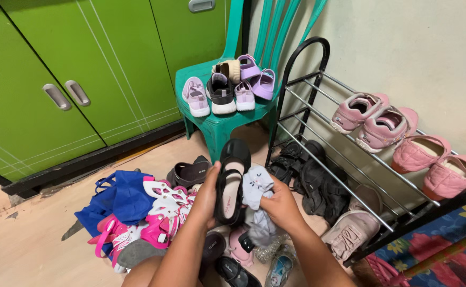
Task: The person sits on the floor and wipes several pairs of shoes with a cloth, including black sandals, sparkly flats, and white sneakers. They place some cleaned shoes on a metal rack and pack others into a blue bag.
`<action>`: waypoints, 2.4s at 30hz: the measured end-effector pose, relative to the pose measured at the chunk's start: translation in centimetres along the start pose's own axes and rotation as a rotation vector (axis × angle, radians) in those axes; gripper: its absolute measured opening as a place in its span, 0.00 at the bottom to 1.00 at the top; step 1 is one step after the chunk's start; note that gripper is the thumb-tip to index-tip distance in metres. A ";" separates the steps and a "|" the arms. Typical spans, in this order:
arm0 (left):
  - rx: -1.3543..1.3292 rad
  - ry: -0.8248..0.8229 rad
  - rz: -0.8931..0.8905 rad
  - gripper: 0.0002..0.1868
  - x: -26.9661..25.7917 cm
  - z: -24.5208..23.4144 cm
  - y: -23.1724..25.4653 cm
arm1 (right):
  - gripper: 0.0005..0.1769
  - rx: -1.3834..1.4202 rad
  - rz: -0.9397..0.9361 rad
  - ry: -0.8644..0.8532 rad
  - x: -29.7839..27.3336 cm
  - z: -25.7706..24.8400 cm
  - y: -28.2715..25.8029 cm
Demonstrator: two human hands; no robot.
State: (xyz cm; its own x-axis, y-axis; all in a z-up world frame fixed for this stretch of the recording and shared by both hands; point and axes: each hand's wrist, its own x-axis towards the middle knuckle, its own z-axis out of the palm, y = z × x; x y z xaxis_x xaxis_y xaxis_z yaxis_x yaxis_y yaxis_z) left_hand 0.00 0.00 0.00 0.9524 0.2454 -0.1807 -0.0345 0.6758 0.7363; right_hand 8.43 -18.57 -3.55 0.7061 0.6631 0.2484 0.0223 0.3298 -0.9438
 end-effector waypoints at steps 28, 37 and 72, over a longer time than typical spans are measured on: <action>1.305 -0.048 0.640 0.16 -3.9 3.6 4.9 | 0.16 -0.341 -0.175 0.021 1.1 -0.9 -2.5; 1.440 -0.125 0.616 0.14 -4.8 3.5 5.8 | 0.15 -0.316 -0.208 0.119 0.6 -0.7 0.6; 0.564 -0.202 0.411 0.18 -1.1 0.7 0.9 | 0.40 -0.102 -0.076 0.112 0.1 -0.7 -2.6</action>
State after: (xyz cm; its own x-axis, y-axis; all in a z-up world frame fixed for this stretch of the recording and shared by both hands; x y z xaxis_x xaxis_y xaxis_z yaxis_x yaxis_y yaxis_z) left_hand -0.85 -0.11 1.35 0.9353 0.2323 0.2669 -0.2922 0.0818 0.9529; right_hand 8.94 -19.84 -1.25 0.7742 0.5577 0.2994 0.1463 0.3025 -0.9419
